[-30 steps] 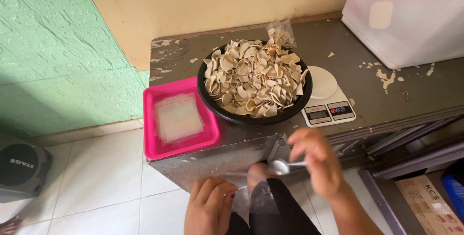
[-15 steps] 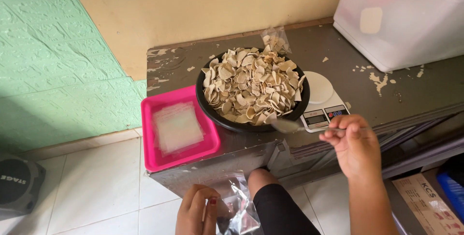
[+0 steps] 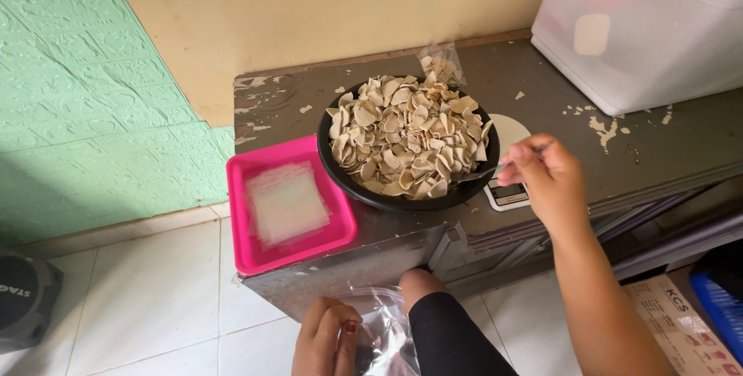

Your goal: Packaging chips into small plastic bags and weighing them on a digital scale

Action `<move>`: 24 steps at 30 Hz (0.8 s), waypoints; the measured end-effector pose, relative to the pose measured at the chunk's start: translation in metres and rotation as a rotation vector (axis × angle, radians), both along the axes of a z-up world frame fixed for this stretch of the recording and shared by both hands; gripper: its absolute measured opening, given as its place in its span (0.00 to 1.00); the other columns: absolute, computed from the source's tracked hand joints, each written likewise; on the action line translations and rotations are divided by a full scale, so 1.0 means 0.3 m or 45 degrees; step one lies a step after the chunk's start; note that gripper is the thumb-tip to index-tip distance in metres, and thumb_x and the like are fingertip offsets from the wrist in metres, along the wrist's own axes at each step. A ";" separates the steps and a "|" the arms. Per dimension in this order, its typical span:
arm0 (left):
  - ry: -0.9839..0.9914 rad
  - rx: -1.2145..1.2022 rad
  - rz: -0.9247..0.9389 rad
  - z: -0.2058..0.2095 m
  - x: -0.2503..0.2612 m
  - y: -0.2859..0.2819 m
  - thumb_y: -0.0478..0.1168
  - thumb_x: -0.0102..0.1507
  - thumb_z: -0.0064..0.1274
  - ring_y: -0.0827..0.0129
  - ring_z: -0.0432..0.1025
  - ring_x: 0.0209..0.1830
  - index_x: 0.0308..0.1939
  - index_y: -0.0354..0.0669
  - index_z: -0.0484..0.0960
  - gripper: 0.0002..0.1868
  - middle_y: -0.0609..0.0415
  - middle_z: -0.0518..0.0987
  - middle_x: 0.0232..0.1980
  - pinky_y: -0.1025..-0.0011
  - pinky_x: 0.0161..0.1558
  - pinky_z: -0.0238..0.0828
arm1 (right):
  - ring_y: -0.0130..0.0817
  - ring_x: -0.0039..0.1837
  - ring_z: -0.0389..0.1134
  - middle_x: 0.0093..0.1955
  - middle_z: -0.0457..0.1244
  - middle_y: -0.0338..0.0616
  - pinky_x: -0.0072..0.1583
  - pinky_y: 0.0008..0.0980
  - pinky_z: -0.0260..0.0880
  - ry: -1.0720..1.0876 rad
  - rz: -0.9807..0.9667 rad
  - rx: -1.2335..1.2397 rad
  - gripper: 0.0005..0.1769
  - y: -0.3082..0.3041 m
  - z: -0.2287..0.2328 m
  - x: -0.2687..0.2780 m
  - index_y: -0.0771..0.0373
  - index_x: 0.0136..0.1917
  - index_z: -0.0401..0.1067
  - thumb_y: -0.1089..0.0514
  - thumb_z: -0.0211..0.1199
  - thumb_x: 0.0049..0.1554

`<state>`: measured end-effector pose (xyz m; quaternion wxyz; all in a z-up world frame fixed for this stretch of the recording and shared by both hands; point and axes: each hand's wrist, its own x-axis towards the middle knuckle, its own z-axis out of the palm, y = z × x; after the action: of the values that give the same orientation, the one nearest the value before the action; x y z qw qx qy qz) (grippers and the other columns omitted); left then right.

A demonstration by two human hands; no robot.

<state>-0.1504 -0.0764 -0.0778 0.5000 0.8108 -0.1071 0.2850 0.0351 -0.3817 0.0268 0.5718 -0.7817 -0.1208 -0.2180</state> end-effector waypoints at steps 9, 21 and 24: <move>0.053 0.003 -0.087 -0.029 0.000 0.015 0.40 0.65 0.44 0.67 0.70 0.31 0.35 0.46 0.78 0.08 0.57 0.75 0.35 0.71 0.35 0.67 | 0.31 0.37 0.73 0.43 0.68 0.38 0.44 0.25 0.72 0.072 -0.052 -0.079 0.15 0.080 0.034 0.076 0.60 0.46 0.68 0.47 0.54 0.69; 0.126 0.053 -0.146 0.016 0.002 0.002 0.38 0.64 0.43 0.66 0.71 0.34 0.37 0.47 0.78 0.07 0.56 0.76 0.39 0.70 0.42 0.67 | 0.32 0.38 0.68 0.46 0.66 0.47 0.42 0.27 0.74 -0.102 0.173 0.117 0.13 0.042 0.107 0.066 0.62 0.50 0.65 0.51 0.52 0.71; 0.132 0.028 -0.149 0.023 0.009 -0.009 0.39 0.66 0.42 0.66 0.72 0.34 0.38 0.46 0.77 0.08 0.56 0.76 0.40 0.70 0.42 0.68 | 0.33 0.36 0.64 0.44 0.63 0.47 0.42 0.29 0.71 -0.100 0.036 0.096 0.17 0.001 0.099 0.067 0.63 0.47 0.63 0.49 0.51 0.72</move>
<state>-0.1478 -0.0792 -0.0708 0.5115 0.8223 -0.1314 0.2120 0.0553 -0.3814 0.0565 0.5986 -0.7487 -0.1460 -0.2447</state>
